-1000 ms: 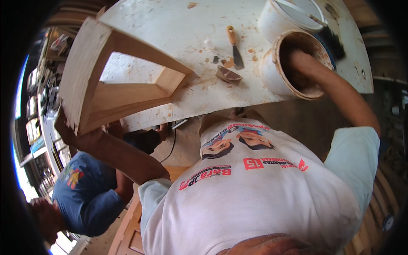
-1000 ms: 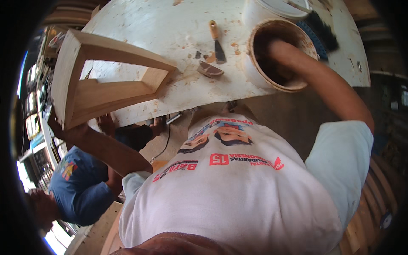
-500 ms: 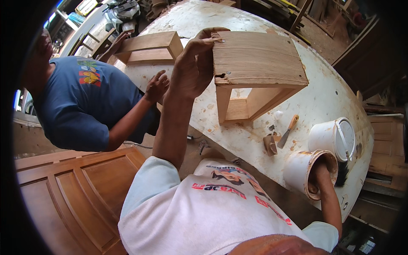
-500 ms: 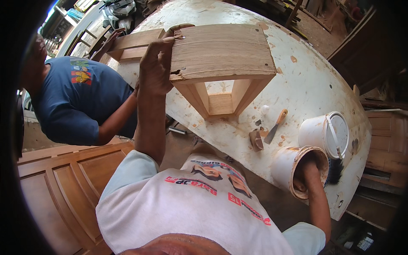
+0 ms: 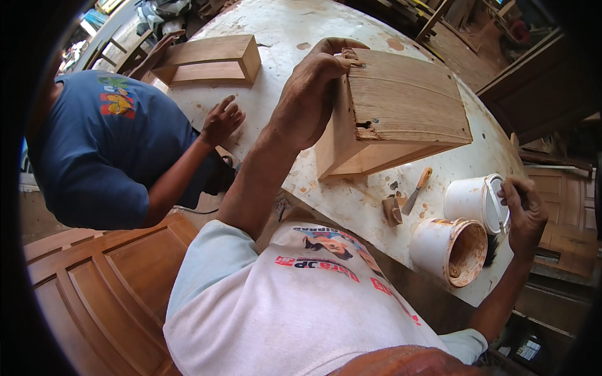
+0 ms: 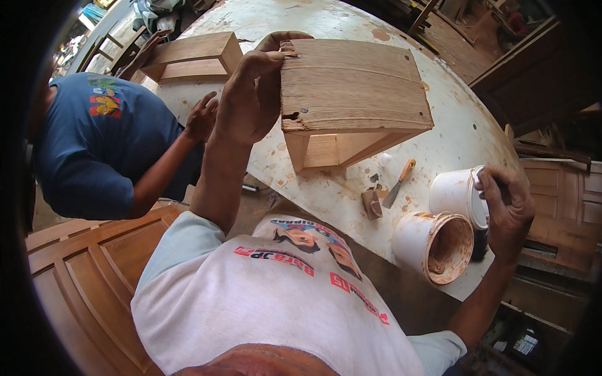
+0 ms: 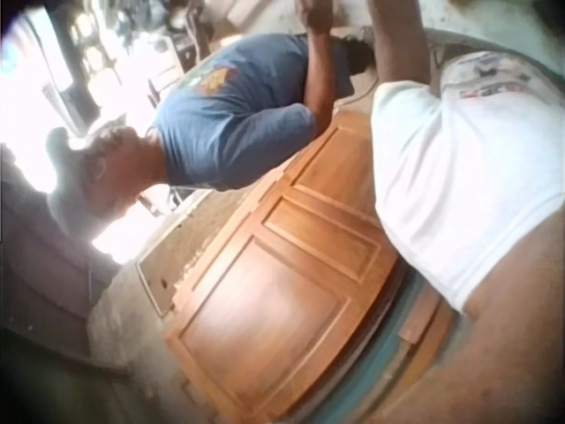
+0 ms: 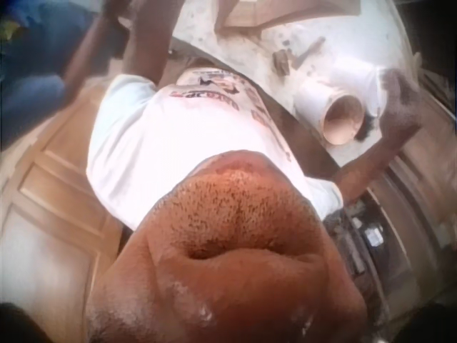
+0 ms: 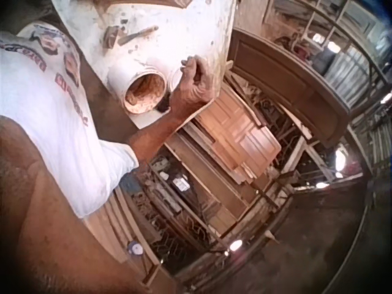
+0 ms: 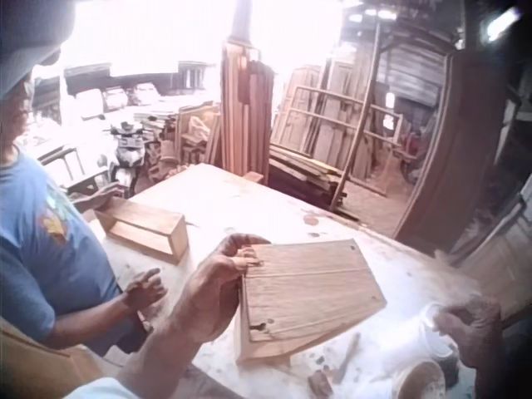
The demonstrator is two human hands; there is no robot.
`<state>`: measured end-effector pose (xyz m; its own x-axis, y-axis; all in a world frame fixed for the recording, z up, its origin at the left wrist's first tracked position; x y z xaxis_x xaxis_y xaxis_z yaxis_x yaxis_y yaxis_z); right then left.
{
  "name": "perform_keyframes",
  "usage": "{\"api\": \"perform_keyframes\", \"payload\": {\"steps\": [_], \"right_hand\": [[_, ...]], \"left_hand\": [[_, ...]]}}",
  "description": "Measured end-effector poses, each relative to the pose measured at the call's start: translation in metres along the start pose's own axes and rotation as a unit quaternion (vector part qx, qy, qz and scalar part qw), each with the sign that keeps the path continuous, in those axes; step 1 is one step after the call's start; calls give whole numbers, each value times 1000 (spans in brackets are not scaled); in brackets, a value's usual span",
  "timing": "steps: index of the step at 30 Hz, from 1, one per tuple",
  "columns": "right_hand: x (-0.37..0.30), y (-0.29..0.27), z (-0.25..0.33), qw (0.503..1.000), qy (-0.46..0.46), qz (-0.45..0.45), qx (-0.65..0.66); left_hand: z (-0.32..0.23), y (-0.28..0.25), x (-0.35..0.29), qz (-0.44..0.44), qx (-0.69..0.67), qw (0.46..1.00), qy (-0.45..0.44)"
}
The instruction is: The person applies adhesive from a bottle to the joints of a wooden frame, holds the pieces together to set, and uses a putty knife to scrape away excess wood filler or glue from the surface.
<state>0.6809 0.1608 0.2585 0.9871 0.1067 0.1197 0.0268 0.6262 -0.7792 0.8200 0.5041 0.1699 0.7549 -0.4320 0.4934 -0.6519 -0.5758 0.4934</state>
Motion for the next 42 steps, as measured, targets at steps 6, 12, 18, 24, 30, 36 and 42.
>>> {"api": "perform_keyframes", "payload": {"steps": [6, 12, 18, 24, 30, 36, 42], "right_hand": [[98, 88, 152, 950, -247, 84, 169], [145, 128, 173, 945, -260, 132, 150], [145, 128, 174, 946, -290, 101, 102], [142, 128, 183, 922, -355, 75, 136], [144, 134, 183, 950, -293, 86, 69], [143, 134, 182, 947, -306, 80, 63], [144, 136, 188, 939, -332, 81, 37]], "left_hand": [[-1, -6, -3, -5, 56, 998, 0], [-7, -2, -4, -30, 77, 996, 19], [1, -9, -3, -14, 87, 996, -11], [-2, -6, -3, -5, 93, 996, -18], [-6, -5, -4, -28, 74, 997, 24], [-12, -9, -13, -52, 60, 993, 84], [-44, 5, -32, -67, 329, 917, 216]]}}
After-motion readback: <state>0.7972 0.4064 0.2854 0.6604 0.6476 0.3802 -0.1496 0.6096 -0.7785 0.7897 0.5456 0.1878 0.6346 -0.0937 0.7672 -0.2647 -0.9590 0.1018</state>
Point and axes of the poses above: each hand's wrist, its own x-axis towards the middle knuckle, its own y-axis out of the palm, z = x × y, the point moved 9 cm from there along x, towards the middle knuckle, and after that the axes turned 15 degrees about z, right-handed, at the moved point
